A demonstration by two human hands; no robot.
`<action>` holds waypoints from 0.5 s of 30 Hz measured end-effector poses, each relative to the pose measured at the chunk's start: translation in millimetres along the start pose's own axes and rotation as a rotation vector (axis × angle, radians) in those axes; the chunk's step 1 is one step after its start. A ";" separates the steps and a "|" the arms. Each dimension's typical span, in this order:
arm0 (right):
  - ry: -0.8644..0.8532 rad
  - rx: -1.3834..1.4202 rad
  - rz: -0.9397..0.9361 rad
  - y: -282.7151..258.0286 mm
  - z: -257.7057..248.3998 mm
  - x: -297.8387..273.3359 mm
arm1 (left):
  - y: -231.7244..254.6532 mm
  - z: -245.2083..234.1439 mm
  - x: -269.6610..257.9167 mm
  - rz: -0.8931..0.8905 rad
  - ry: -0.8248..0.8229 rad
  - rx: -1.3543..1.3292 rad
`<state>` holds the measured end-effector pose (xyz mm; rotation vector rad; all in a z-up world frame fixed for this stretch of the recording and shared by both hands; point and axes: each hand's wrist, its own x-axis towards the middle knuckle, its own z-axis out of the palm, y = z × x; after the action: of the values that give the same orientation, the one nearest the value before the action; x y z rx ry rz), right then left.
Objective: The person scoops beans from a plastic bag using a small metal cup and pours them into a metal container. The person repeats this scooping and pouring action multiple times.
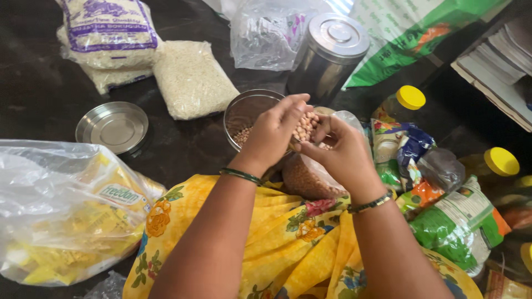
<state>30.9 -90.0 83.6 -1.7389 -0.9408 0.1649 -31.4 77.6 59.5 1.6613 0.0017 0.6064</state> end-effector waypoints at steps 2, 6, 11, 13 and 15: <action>-0.021 0.004 -0.003 3.4 11.0 10.2 | -7.8 -9.8 4.9 -0.049 0.037 -0.037; -0.024 0.006 0.135 14.2 32.0 25.2 | -24.5 -25.8 13.1 -0.165 0.110 0.041; -0.078 0.184 0.211 29.1 46.7 40.0 | -34.2 -34.0 18.5 -0.366 0.139 0.160; -0.088 0.301 0.308 33.3 49.6 41.4 | -34.6 -34.9 18.5 -0.411 0.140 0.172; -0.099 0.347 0.352 36.3 51.2 43.4 | -34.4 -36.1 18.7 -0.478 0.129 0.140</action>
<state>51.1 -26.3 46.8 -1.5661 -0.6230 0.6124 -17.8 123.9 37.1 1.6737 0.5302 0.3506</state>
